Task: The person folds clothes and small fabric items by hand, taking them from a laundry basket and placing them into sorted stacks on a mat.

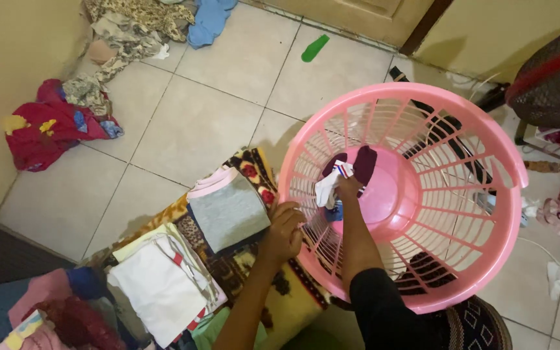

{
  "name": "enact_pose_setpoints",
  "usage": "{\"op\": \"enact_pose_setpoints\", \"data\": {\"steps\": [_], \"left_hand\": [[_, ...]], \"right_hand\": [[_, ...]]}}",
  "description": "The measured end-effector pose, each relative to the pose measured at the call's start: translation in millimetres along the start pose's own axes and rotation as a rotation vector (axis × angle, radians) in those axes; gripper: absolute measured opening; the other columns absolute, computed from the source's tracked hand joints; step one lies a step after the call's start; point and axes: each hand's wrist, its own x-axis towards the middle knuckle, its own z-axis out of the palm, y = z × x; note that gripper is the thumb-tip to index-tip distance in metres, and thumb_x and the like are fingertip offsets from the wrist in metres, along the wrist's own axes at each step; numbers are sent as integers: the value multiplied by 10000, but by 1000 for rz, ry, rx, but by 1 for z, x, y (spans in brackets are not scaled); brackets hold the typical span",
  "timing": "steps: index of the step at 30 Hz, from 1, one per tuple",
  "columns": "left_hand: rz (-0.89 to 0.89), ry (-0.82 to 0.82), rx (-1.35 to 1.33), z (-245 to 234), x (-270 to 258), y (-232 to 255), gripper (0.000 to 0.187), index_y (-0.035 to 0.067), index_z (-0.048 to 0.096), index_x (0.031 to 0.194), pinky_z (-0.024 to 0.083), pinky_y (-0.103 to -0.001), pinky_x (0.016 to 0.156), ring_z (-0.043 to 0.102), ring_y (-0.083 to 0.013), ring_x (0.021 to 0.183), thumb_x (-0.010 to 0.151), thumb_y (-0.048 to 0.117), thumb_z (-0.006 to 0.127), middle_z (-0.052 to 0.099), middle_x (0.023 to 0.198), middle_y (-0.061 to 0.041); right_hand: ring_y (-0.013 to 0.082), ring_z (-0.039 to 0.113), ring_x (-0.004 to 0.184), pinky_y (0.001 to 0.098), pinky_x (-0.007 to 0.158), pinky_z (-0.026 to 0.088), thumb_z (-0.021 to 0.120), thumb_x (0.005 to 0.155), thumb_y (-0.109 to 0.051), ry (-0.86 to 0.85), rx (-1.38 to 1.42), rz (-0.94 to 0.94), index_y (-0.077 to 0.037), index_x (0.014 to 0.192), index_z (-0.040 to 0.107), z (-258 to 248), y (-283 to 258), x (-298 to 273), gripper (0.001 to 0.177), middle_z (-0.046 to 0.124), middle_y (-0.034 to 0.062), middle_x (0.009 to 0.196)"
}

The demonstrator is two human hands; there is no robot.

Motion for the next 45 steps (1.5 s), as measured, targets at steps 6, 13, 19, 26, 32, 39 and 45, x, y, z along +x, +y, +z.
{"op": "enact_pose_setpoints", "data": {"steps": [6,13,19,26,32,39,45], "left_hand": [[20,15,-26,-1,0,-1,173,21,631,905,268,-578,1257,610,-351,1166,767,-7,530,663,974,-146],[66,40,-21,1,-5,-4,109,41,640,858,298,-564,1227,614,-349,1145,767,5,591,663,938,-145],[-22,-20,10,3,-8,0,303,15,678,1103,350,-469,1167,526,-416,1272,813,99,658,644,1186,-222],[-106,293,-839,-40,-37,96,704,116,407,1479,257,-316,1200,340,-135,1462,965,533,644,441,1528,0],[-532,226,-836,-45,-94,139,348,-37,694,1195,503,-281,701,612,-101,801,978,228,753,718,967,-14],[-601,394,-517,-70,-145,125,367,8,658,922,398,-252,556,469,-31,639,1097,325,599,536,713,32],[-842,350,-741,-88,-152,126,356,71,557,883,422,-302,415,493,-136,427,1048,367,449,471,539,15]], "right_hand": [[175,493,477,358,410,366,796,838,-109,73,-325,-21,3,773,631,-10,-8,-7,210,552,59,629],[61,459,545,236,487,364,737,876,-238,-306,-523,-41,-134,877,669,18,-112,-15,124,551,-68,670],[66,626,818,233,712,520,693,928,-170,-706,-557,-141,-93,1165,675,77,-219,-159,249,690,-32,965],[81,640,916,262,768,506,730,929,-92,-822,-524,-188,-56,1278,647,81,-244,-342,361,699,0,1088],[76,644,1030,272,920,527,744,967,-80,-1008,-362,-202,-46,1219,649,90,-180,-376,272,696,-4,1142],[80,616,1113,271,982,494,696,981,-142,-1000,-602,-261,-51,1320,629,98,-148,-402,358,688,7,1217],[91,616,1116,292,981,501,636,1000,-180,-1232,-622,-65,-58,1411,542,99,-165,-455,439,678,9,1238]]}}
